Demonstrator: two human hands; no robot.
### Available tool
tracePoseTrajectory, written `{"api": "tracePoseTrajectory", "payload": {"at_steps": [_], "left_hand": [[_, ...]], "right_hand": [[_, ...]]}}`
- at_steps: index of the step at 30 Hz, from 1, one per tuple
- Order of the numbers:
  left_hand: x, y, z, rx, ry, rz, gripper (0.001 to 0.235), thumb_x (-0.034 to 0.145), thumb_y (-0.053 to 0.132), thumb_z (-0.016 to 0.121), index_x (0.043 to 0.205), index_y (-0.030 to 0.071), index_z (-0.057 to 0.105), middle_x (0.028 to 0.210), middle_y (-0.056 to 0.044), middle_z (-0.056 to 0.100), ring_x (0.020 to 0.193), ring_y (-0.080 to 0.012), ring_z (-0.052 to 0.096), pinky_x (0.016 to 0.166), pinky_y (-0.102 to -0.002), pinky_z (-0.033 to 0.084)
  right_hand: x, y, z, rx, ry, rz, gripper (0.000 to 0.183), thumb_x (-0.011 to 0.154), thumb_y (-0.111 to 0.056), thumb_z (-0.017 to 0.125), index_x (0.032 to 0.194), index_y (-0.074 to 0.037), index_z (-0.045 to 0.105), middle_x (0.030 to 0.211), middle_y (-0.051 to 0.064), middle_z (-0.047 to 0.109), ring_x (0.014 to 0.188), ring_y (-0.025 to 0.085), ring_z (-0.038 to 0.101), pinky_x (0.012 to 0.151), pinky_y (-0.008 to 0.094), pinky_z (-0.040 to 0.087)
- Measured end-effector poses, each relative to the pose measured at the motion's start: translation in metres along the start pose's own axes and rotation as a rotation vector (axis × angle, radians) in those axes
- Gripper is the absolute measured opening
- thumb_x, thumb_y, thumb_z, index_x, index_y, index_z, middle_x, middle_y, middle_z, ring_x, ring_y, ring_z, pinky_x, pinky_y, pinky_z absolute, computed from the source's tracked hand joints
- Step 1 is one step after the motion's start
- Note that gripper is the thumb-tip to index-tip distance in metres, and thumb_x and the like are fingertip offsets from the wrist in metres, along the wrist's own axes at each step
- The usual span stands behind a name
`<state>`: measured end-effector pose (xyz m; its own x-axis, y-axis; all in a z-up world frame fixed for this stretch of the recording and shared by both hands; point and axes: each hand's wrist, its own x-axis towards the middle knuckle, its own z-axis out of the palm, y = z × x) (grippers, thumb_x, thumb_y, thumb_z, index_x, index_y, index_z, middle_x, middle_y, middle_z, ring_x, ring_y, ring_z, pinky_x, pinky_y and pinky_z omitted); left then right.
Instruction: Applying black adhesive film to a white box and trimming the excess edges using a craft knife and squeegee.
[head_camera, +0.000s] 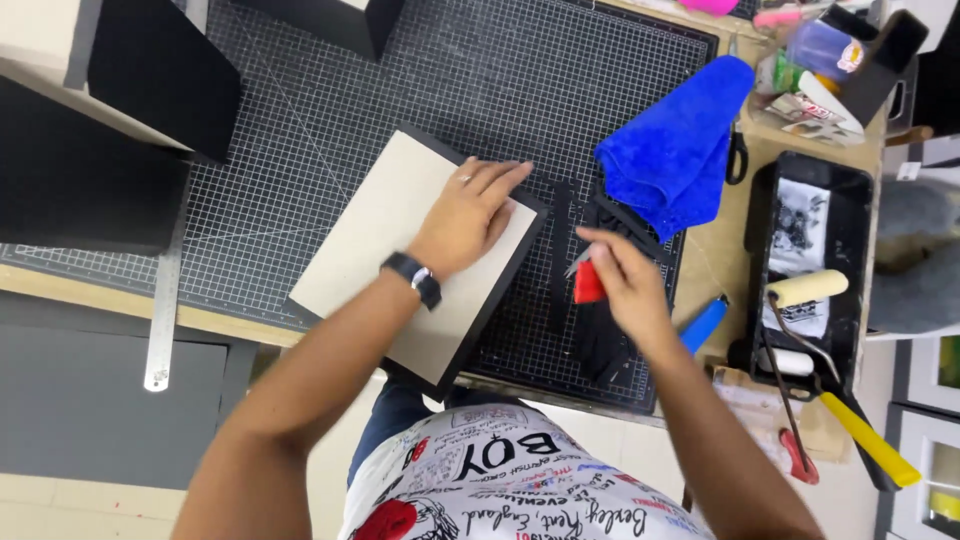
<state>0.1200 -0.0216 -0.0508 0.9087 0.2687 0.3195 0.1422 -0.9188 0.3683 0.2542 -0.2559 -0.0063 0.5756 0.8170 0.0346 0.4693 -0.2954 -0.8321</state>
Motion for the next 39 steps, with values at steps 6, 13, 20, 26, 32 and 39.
{"api": "tracePoseTrajectory", "payload": {"at_steps": [6, 13, 20, 26, 32, 39], "left_hand": [[-0.017, 0.022, -0.007, -0.007, 0.035, -0.029, 0.056, 0.103, 0.014, 0.058, 0.156, 0.008, 0.042, 0.139, -0.014, 0.058, 0.142, -0.0327, 0.047, 0.124, -0.046, 0.029], [-0.029, 0.024, -0.017, -0.05, -0.024, 0.069, 0.061, 0.103, 0.012, 0.055, 0.16, 0.006, 0.035, 0.137, -0.015, 0.059, 0.142, -0.0321, 0.046, 0.124, -0.044, 0.029], [-0.031, 0.03, -0.018, -0.086, -0.048, 0.067, 0.06, 0.102, 0.01, 0.055, 0.159, 0.006, 0.036, 0.138, -0.016, 0.058, 0.144, -0.0329, 0.043, 0.125, -0.043, 0.027], [-0.028, 0.03, -0.022, -0.083, -0.079, 0.046, 0.059, 0.103, 0.01, 0.054, 0.159, 0.006, 0.036, 0.139, -0.016, 0.058, 0.145, -0.0318, 0.042, 0.125, -0.043, 0.026], [-0.029, 0.03, -0.021, -0.09, -0.094, 0.029, 0.061, 0.103, 0.014, 0.054, 0.16, 0.006, 0.034, 0.137, -0.016, 0.058, 0.144, -0.0321, 0.042, 0.126, -0.043, 0.025], [-0.025, 0.045, -0.017, -0.049, -0.115, -0.054, 0.109, 0.088, 0.072, 0.067, 0.164, 0.007, 0.023, 0.14, -0.017, 0.056, 0.145, -0.0354, 0.038, 0.128, -0.049, 0.019]], "right_hand": [[0.067, 0.012, 0.003, -0.401, -0.079, -0.471, 0.028, 0.105, -0.028, 0.064, 0.132, -0.026, 0.072, 0.074, 0.008, 0.07, 0.079, 0.031, 0.07, 0.084, 0.044, 0.053], [0.065, 0.0, -0.004, -0.474, -0.193, -0.615, 0.026, 0.093, -0.026, 0.077, 0.119, -0.021, 0.077, 0.088, 0.003, 0.066, 0.085, 0.031, 0.069, 0.08, 0.046, 0.052], [0.048, 0.015, 0.0, -0.551, -0.145, -0.654, 0.024, 0.095, -0.026, 0.076, 0.118, -0.021, 0.076, 0.099, 0.001, 0.059, 0.09, 0.029, 0.069, 0.086, 0.044, 0.05], [0.068, 0.007, 0.0, -0.408, -0.26, -0.532, 0.019, 0.089, -0.019, 0.08, 0.108, -0.02, 0.077, 0.103, 0.002, 0.061, 0.095, 0.031, 0.069, 0.083, 0.045, 0.051], [0.082, 0.02, 0.002, -0.322, -0.346, -0.595, 0.009, 0.092, -0.015, 0.077, 0.1, -0.018, 0.076, 0.101, 0.002, 0.06, 0.094, 0.032, 0.069, 0.084, 0.044, 0.05], [0.075, 0.029, 0.005, -0.173, -0.327, -0.483, 0.006, 0.096, -0.018, 0.075, 0.102, -0.019, 0.075, 0.112, 0.002, 0.058, 0.101, 0.029, 0.067, 0.089, 0.041, 0.051]]}}
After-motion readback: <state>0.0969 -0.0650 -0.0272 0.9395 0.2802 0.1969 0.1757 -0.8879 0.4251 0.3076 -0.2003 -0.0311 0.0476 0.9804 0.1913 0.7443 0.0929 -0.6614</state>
